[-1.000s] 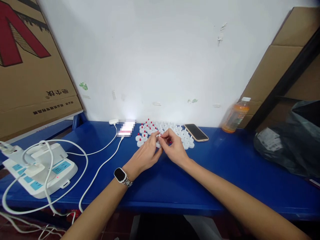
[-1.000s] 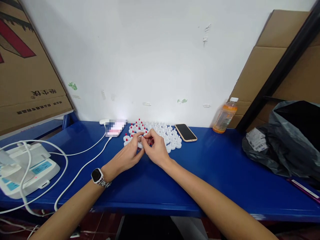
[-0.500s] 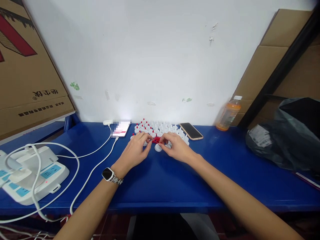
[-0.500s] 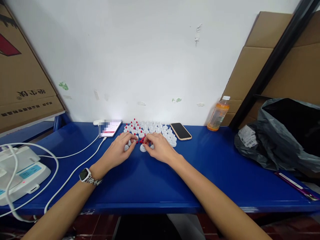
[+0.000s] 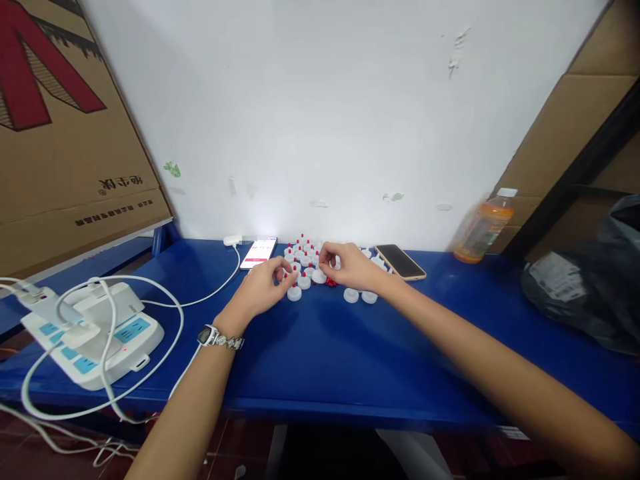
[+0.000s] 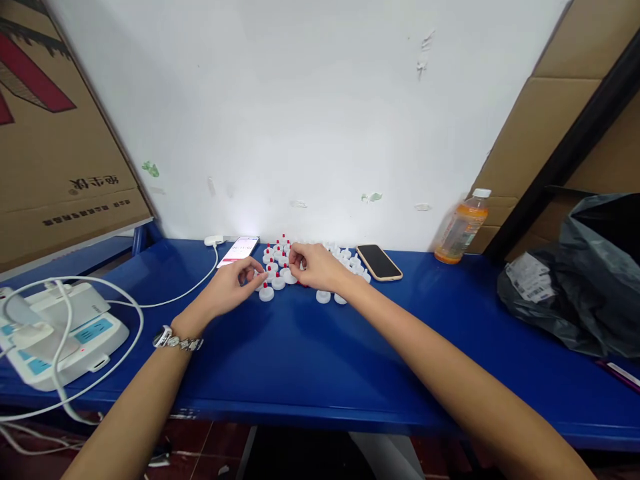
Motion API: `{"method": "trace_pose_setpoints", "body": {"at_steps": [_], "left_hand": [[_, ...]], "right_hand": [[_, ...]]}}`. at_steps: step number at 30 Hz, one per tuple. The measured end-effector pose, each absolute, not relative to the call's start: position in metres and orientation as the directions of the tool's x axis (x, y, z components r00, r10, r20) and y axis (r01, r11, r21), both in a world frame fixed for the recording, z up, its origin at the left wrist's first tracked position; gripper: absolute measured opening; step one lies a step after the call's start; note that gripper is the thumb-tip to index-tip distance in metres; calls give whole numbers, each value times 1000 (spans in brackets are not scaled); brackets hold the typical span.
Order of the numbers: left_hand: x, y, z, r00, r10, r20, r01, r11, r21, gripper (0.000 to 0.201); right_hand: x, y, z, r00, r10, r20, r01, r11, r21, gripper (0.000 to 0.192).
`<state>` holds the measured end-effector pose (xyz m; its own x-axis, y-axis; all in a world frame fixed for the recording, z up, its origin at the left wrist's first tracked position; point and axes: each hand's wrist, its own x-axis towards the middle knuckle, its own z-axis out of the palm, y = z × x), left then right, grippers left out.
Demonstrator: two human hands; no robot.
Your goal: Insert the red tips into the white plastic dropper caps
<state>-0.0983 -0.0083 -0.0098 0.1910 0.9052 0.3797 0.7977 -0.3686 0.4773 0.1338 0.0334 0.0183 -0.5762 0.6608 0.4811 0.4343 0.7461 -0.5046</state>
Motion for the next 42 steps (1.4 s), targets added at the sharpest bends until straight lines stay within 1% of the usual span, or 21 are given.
{"method": "trace_pose_setpoints", "body": {"at_steps": [2,4,6,8,12,16,18,20,22,24,25,27,29,32,34,36,37,38,39,40,42], "left_hand": [[-99,-9,-11,263,910,321,781,-396,483,34],[-99,-8,-12,302,912,277,768,-405,496,29],[-99,-5,-14,319,914,253,756,-406,514,21],[-101,-2,-16,315,915,252,748,-403,527,17],[-105,2,-19,279,918,280,753,-391,529,16],[-105,3,-21,262,917,299,759,-388,524,18],[-105,2,-21,260,916,305,774,-386,502,21],[-104,0,-19,243,911,333,806,-380,454,26],[-100,-3,-16,228,890,395,827,-391,404,30],[-92,-8,-11,259,843,472,808,-457,372,29],[-86,-11,-9,295,810,506,780,-510,363,26],[-73,-18,-7,365,744,559,714,-610,345,20],[-60,-24,-7,420,709,566,669,-664,335,19],[-47,-29,-12,477,703,528,633,-691,348,30],[-45,-29,-17,517,707,481,618,-698,362,35],[-47,-26,-21,547,723,421,621,-688,375,29],[-49,-25,-23,552,735,393,630,-677,381,25],[-50,-23,-24,550,749,370,641,-662,388,22],[-52,-22,-24,543,763,351,653,-647,394,22],[-54,-22,-24,536,774,338,661,-634,401,22],[-56,-22,-24,526,788,320,671,-615,413,24]], "right_hand": [[129,30,15,-635,650,418,437,748,-500,10],[125,27,10,-682,641,352,443,745,-499,11],[119,27,3,-706,627,329,434,751,-498,12],[112,30,-5,-707,613,353,418,764,-491,11],[97,41,-13,-672,614,414,434,780,-450,7],[102,46,-10,-613,660,435,464,746,-478,13],[116,44,-6,-566,696,443,510,717,-475,14],[135,37,-3,-531,718,450,591,695,-410,11],[154,27,-1,-527,721,449,668,679,-306,7],[169,17,-2,-534,728,430,716,660,-228,5],[174,12,-4,-538,735,414,726,653,-216,4],[180,4,-7,-543,750,378,718,648,-255,5],[179,-1,-9,-541,761,359,676,647,-352,10],[170,-5,-10,-495,783,376,564,619,-546,8],[162,-7,-8,-467,783,411,457,612,-646,6],[158,-6,-7,-454,768,452,365,623,-692,8],[157,-5,-7,-445,765,466,351,627,-695,10],[157,-2,-7,-436,764,475,366,633,-682,11],[159,1,-7,-437,761,480,413,644,-644,12],[160,5,-8,-450,751,484,485,660,-574,12],[163,13,-10,-520,707,479,628,697,-347,9]]}}
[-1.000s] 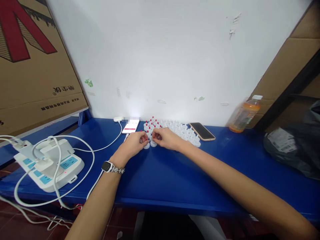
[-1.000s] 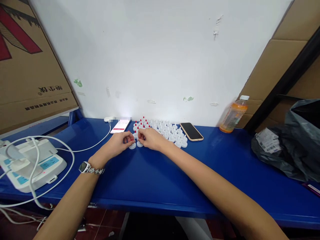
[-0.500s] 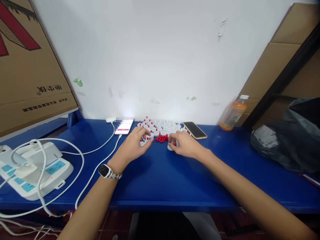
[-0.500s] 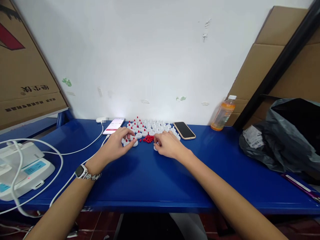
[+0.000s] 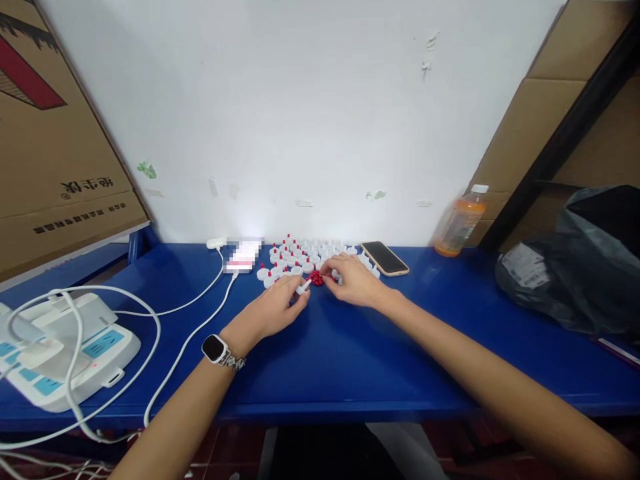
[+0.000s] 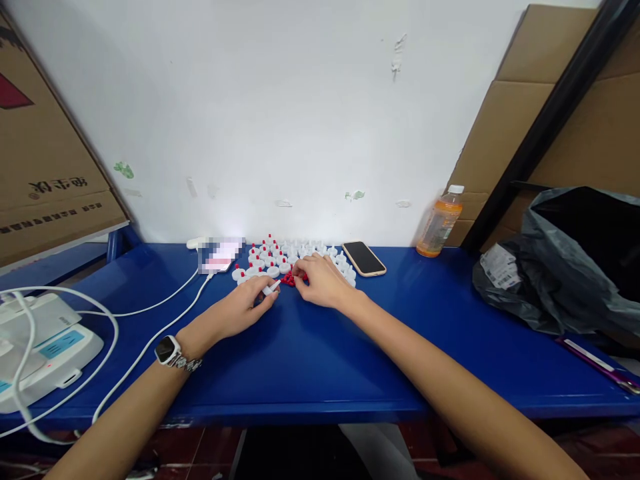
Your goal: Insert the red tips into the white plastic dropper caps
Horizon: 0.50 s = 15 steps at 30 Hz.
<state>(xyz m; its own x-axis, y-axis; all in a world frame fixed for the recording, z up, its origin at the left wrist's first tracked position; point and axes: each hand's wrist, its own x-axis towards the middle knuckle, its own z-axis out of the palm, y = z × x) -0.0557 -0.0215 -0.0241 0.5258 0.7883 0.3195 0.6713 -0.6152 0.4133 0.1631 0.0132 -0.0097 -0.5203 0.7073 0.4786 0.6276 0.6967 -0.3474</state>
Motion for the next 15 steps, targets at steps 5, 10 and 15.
{"method": "trace_pose_setpoints", "body": {"at_steps": [5,10,15], "left_hand": [[-54,-23,-25,518,809,278,696,-587,413,25],[-54,-22,-26,523,809,269,700,-588,406,25],[-53,-25,-22,507,816,278,672,-576,465,27]], "right_hand": [[155,27,-19,-678,622,391,690,723,48,11],[149,26,-20,-649,627,431,675,736,-54,7],[154,16,-16,-394,810,435,354,570,-742,12]]}}
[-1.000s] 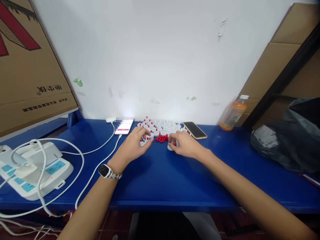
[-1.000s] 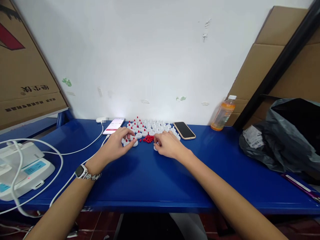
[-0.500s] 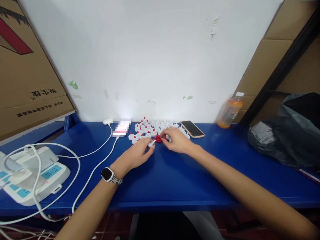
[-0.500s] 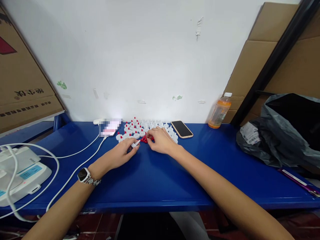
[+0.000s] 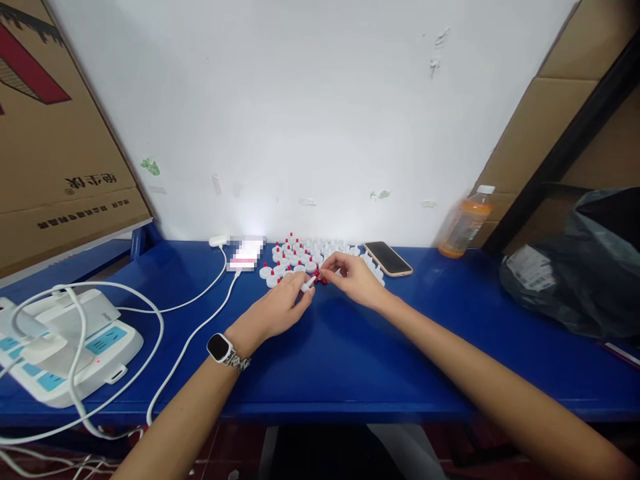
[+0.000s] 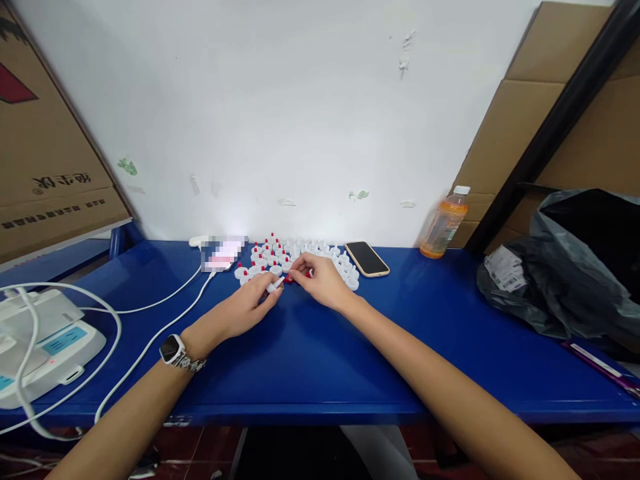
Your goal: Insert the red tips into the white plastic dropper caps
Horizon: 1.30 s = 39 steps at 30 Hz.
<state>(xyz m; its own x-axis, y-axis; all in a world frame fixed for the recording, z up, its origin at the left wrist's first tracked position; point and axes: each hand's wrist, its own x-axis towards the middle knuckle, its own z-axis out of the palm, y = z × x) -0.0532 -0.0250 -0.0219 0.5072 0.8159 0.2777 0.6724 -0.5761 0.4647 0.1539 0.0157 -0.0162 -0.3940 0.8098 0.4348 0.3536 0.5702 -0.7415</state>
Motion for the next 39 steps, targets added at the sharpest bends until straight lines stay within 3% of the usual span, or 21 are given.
{"method": "trace_pose_setpoints", "body": {"at_steps": [2,4,14,21,28,31,39], "left_hand": [[-52,-27,-22,509,811,288,664,-583,468,26],[-49,-29,-22,513,805,299,657,-592,466,26],[-39,-38,-20,531,779,334,638,-627,448,25],[-27,-40,-27,524,766,372,614,-643,458,24],[-20,-41,-30,532,755,384,585,-655,477,23],[-15,-39,-30,537,750,386,566,-660,495,24],[2,-19,-42,637,665,391,604,-745,284,24]], "right_hand": [[153,11,-18,-348,855,384,134,450,-883,21],[150,7,-21,-334,866,372,2,395,-919,27],[135,-2,-28,-173,916,362,-176,333,-926,37],[133,-15,-35,-65,838,541,62,545,-836,27],[137,-20,-32,-84,825,559,114,566,-817,25],[149,-21,-28,-133,812,569,223,584,-781,20],[206,-15,-19,-394,726,563,613,664,-427,5]]}}
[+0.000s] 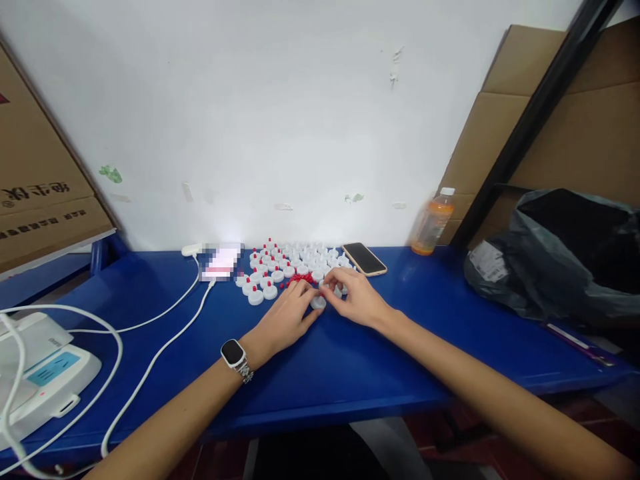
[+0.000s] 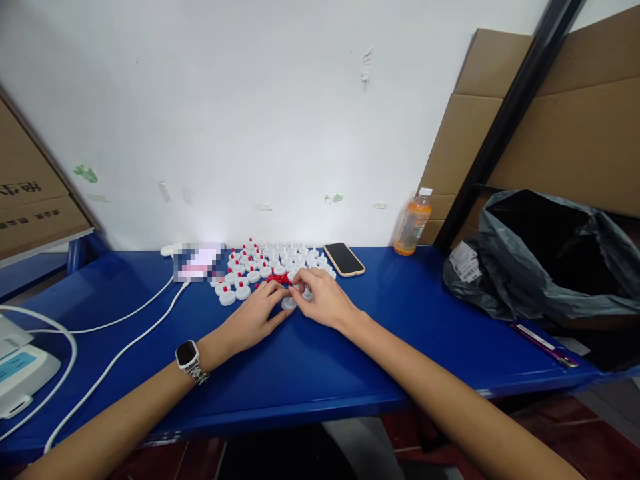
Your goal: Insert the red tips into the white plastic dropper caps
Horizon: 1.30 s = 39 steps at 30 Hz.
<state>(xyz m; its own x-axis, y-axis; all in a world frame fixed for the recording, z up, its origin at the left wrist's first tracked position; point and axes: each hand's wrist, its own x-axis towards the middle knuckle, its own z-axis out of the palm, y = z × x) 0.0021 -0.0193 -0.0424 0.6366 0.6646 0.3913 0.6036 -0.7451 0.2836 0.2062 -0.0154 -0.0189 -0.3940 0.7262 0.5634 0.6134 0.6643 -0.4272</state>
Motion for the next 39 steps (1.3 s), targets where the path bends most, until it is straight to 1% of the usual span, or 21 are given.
{"method": "trace_pose_setpoints", "body": {"at_steps": [2,4,6,7,9,11,12,14,16,19,21,22,24,26,28,31,33,36,37,38,39], "left_hand": [[5,-17,-44,629,674,387,610,-737,292,25],[7,-17,-44,614,689,386,605,-724,331,26],[8,-18,-43,598,703,386,591,-711,379,31],[7,-18,-42,581,712,395,588,-702,402,35],[4,-18,-38,527,731,433,586,-682,438,38],[0,-16,-30,477,738,478,580,-673,459,35],[-2,-15,-25,469,733,493,572,-677,463,33],[-5,-12,-14,495,707,506,555,-705,442,38],[-7,-7,-6,544,677,496,532,-735,420,39],[-15,0,-3,574,675,463,529,-738,419,27],[-24,3,-8,527,711,465,563,-702,435,27],[-29,4,-11,502,729,465,581,-682,444,28],[-38,3,-17,483,760,436,611,-649,453,30],[-44,1,-22,479,776,411,630,-630,454,29],[-46,0,-24,484,770,416,630,-636,445,26],[-45,-3,-24,509,750,422,619,-660,426,21],[-44,-4,-24,514,747,422,620,-663,419,19],[-44,-7,-23,514,742,431,617,-669,416,18],[-44,-8,-23,514,741,432,616,-669,416,18],[-43,-9,-23,513,742,431,615,-668,419,18],[-43,-10,-23,510,745,430,615,-666,423,19]], "right_hand": [[216,-15,-18,-365,740,566,699,619,-359,7],[223,-14,-18,-355,764,538,767,567,-299,10],[226,-14,-20,-379,784,492,786,554,-276,11],[227,-14,-20,-394,789,472,776,561,-289,9],[225,-14,-20,-403,791,460,730,581,-360,6],[221,-15,-15,-353,801,483,667,578,-470,7],[217,-15,-12,-314,808,499,627,571,-531,7],[208,-15,-2,-254,813,523,526,571,-631,7],[195,-14,8,-253,810,529,428,584,-690,10],[179,-8,14,-270,812,518,384,584,-715,14],[174,-2,11,-275,809,519,455,585,-671,15],[173,1,8,-296,800,521,521,593,-615,14],[173,7,1,-379,778,501,666,605,-436,12],[172,11,-4,-462,769,442,764,598,-243,12],[167,14,-6,-509,768,388,805,585,-101,14],[152,19,-5,-555,760,337,816,576,45,14],[144,22,-5,-571,764,300,815,571,94,12],[141,23,-4,-578,769,273,812,575,100,12],[143,23,-4,-576,766,287,810,582,73,12],[145,23,-4,-564,763,317,807,591,13,12],[149,22,-3,-538,766,353,794,601,-94,12]]}}
